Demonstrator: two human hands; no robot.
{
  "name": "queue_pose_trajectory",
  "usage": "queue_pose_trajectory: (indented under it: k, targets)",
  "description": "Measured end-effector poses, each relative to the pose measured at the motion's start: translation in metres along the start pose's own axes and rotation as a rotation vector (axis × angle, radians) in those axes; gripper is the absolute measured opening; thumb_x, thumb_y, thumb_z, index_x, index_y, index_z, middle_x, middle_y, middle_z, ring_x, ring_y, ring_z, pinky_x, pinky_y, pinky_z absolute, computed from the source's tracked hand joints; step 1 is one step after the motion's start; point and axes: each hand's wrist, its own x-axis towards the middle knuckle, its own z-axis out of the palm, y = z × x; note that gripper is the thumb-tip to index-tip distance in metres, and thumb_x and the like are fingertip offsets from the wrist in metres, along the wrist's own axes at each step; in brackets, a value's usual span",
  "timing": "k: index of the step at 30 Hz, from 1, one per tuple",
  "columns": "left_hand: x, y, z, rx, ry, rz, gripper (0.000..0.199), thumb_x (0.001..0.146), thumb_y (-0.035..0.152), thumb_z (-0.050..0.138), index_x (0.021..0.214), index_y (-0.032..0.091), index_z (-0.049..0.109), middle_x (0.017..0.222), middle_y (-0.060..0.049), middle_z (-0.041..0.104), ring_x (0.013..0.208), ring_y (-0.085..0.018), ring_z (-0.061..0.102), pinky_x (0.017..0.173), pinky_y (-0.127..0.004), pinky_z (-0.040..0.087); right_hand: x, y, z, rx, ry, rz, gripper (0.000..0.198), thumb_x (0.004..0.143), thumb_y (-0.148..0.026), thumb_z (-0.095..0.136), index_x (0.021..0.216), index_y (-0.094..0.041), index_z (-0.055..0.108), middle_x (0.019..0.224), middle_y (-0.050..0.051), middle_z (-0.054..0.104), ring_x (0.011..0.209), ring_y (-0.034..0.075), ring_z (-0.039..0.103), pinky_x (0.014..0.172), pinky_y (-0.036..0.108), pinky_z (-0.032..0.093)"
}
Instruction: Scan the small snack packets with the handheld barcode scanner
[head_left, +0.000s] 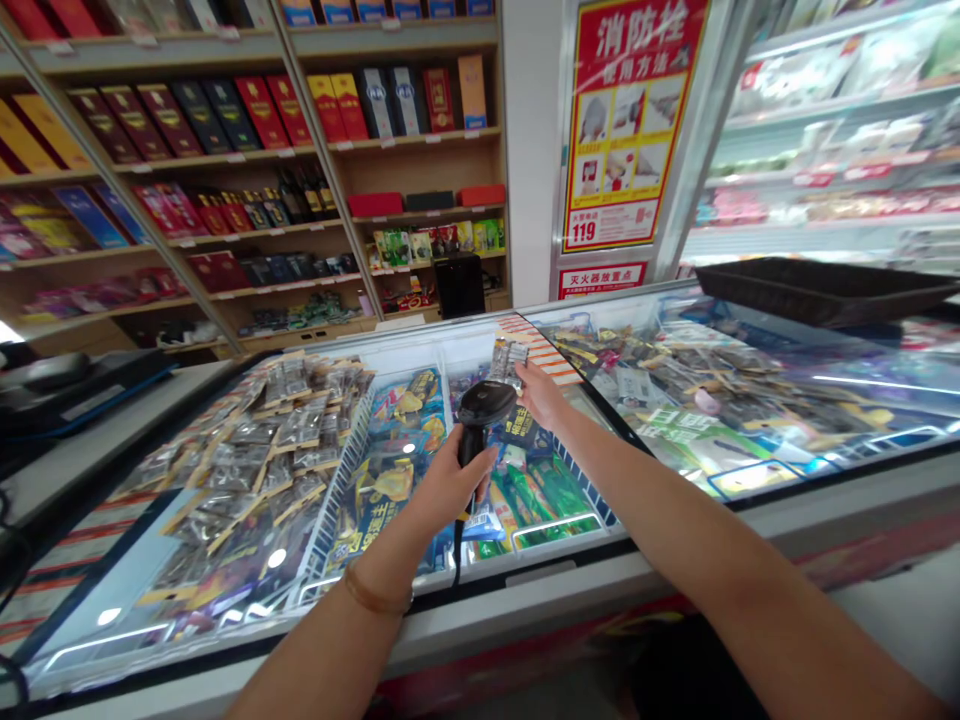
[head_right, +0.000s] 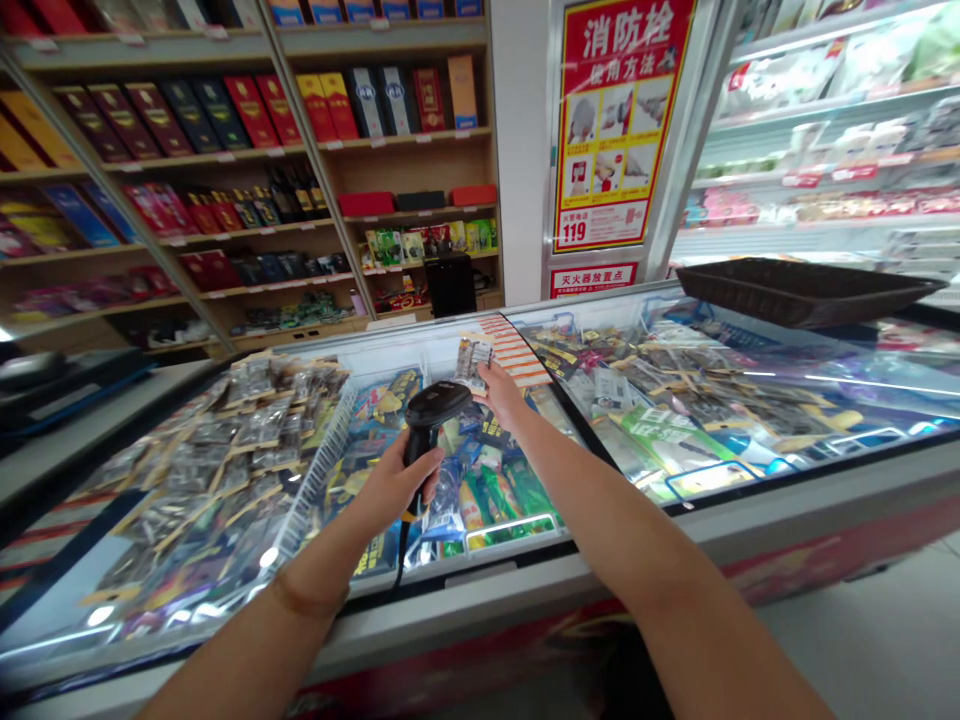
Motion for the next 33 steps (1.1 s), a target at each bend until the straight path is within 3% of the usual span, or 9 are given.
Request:
queue_pose_trajectory:
  k: [11,17,20,24,28,31,33]
  targets:
    - [-0.001,0.001,0.003,-0.05,0.006,-0.013,0.041,0.078,0.052,0.07,0.093,0.023,0.045,0.048,0.011,0.048,0.038,-0.009,0.044,0.043,-0.022,0.035,0.006,0.007,-0.005,-0.063,0.004,-0.038,0.042,0.081,-0.054,0.063,0.113,-0.027,0.058,0.11,0.002,0.072,0.099,0.02,0.068,0.079,0.034,0.055]
    - [-0.009,0.016,0.003,-0.178,0.183,-0.021,0.04,0.076,0.049,0.071,0.092,0.023,0.045,0.051,0.01,0.05,0.038,-0.008,0.043,0.042,-0.022,0.035,0.001,0.011,-0.006,-0.295,0.161,-0.014,0.036,0.084,-0.056,0.059,0.105,-0.027,0.061,0.076,-0.001,0.065,0.059,0.014,0.057,0.05,0.024,0.046]
    - [-0.026,0.034,-0.016,-0.268,0.301,-0.041,0.042,0.072,0.049,0.074,0.091,0.022,0.047,0.056,0.009,0.052,0.04,-0.008,0.045,0.042,-0.022,0.036,-0.005,0.01,-0.002,-0.398,0.186,-0.049,0.031,0.085,-0.052,0.058,0.104,-0.028,0.061,0.064,-0.004,0.057,0.047,0.011,0.048,0.043,0.022,0.041]
    - [-0.065,0.051,-0.068,-0.265,0.451,-0.06,0.047,0.066,0.049,0.079,0.09,0.022,0.049,0.055,0.009,0.053,0.04,-0.008,0.045,0.041,-0.021,0.038,-0.009,0.009,0.01,-0.447,0.158,-0.047,0.025,0.082,-0.037,0.063,0.104,-0.025,0.059,0.066,-0.004,0.062,0.045,0.011,0.053,0.04,0.021,0.041]
    - [-0.107,0.055,-0.123,-0.235,0.618,-0.104,0.048,0.064,0.051,0.08,0.086,0.022,0.049,0.05,0.009,0.051,0.04,-0.009,0.046,0.039,-0.02,0.035,-0.009,0.014,0.051,-0.42,-0.016,0.066,0.015,0.082,-0.026,0.063,0.096,-0.021,0.059,0.069,-0.001,0.067,0.051,0.014,0.065,0.041,0.019,0.043]
    - [-0.132,0.056,-0.152,-0.236,0.711,-0.111,0.048,0.062,0.05,0.081,0.083,0.021,0.049,0.049,0.008,0.051,0.04,-0.009,0.045,0.04,-0.02,0.036,-0.007,0.023,0.109,-0.42,-0.144,0.111,0.011,0.087,-0.02,0.059,0.098,-0.018,0.061,0.081,0.002,0.071,0.055,0.013,0.069,0.045,0.019,0.048]
    - [-0.145,0.056,-0.163,-0.248,0.756,-0.116,0.048,0.061,0.049,0.082,0.081,0.021,0.048,0.049,0.008,0.05,0.04,-0.009,0.045,0.04,-0.02,0.037,-0.003,0.03,0.156,-0.456,-0.15,0.086,0.012,0.09,-0.018,0.057,0.101,-0.017,0.062,0.089,0.004,0.073,0.057,0.012,0.069,0.049,0.019,0.051]
